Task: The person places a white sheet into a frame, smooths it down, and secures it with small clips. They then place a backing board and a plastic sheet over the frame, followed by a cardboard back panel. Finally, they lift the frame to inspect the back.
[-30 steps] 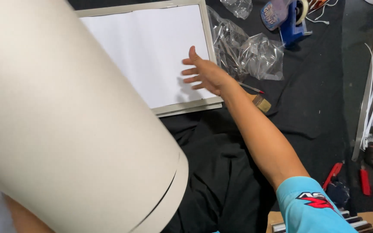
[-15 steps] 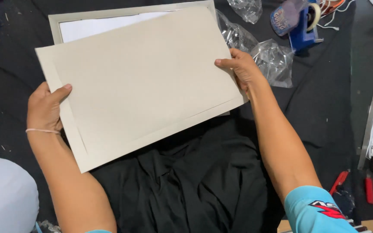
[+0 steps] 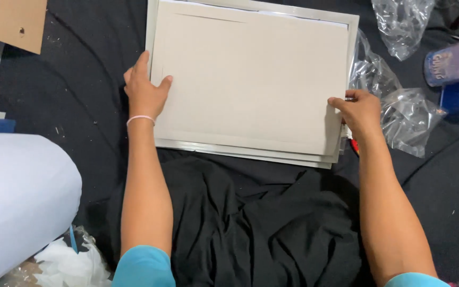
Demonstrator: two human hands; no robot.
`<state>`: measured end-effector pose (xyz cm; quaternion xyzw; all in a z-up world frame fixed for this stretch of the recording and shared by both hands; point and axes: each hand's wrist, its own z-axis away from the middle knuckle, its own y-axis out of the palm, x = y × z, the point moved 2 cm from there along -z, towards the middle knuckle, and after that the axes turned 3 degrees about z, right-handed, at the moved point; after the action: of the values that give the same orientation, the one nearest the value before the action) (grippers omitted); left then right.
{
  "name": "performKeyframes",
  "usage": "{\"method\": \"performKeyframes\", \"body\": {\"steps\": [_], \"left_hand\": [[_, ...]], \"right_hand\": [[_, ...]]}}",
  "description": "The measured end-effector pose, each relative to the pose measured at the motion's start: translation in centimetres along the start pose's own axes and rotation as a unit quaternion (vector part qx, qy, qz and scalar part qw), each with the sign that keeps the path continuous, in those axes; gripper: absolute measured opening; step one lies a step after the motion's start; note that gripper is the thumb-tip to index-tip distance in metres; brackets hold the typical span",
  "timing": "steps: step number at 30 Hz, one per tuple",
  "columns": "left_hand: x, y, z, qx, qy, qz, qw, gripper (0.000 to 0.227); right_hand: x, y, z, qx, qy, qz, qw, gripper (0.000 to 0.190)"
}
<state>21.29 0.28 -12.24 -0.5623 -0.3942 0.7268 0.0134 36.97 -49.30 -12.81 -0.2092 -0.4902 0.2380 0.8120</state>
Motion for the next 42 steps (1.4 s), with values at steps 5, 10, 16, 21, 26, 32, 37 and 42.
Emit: {"method": "performKeyframes", "body": {"steps": [5, 10, 16, 21, 26, 32, 37, 42], "left_hand": [[-4.2, 1.2, 2.3, 0.104, -0.026, -0.238, 0.965, 0.099], [-5.1, 4.1, 3.7, 0.155, 0.01, -0.259, 0.953, 0.1], [-5.1, 5.6, 4.1, 0.178, 0.0, -0.291, 0.94, 0.105], [-5.3, 5.5, 4.2, 0.172, -0.008, -0.283, 0.944, 0.105], [-6.2, 5.1, 4.5, 0.181, -0.03, -0.288, 0.94, 0.117], [-6.3, 5.1, 4.6, 0.186, -0.036, -0.283, 0.94, 0.118], [-6.8, 5.2, 4.8, 0.173, -0.028, -0.282, 0.943, 0.117], [-5.6, 6.4, 4.7, 0.177, 0.055, -0.306, 0.934, 0.11]], "right_hand": [[3.8, 0.8, 3.5, -0.045, -0.155, 0.331, 0.93, 0.074], [7.6, 5.3, 9.3, 0.06, -0.196, 0.401, 0.893, 0.083], [9.6, 6.4, 11.0, 0.118, -0.118, 0.422, 0.891, 0.089], [9.3, 6.5, 10.9, 0.129, -0.112, 0.414, 0.894, 0.094], [8.9, 6.2, 10.9, 0.15, -0.117, 0.43, 0.883, 0.099], [7.7, 6.4, 9.5, 0.164, -0.118, 0.441, 0.874, 0.099], [6.0, 6.2, 7.4, 0.085, -0.161, 0.414, 0.892, 0.085], [3.9, 7.3, 4.6, 0.05, -0.234, 0.423, 0.874, 0.091]]}}
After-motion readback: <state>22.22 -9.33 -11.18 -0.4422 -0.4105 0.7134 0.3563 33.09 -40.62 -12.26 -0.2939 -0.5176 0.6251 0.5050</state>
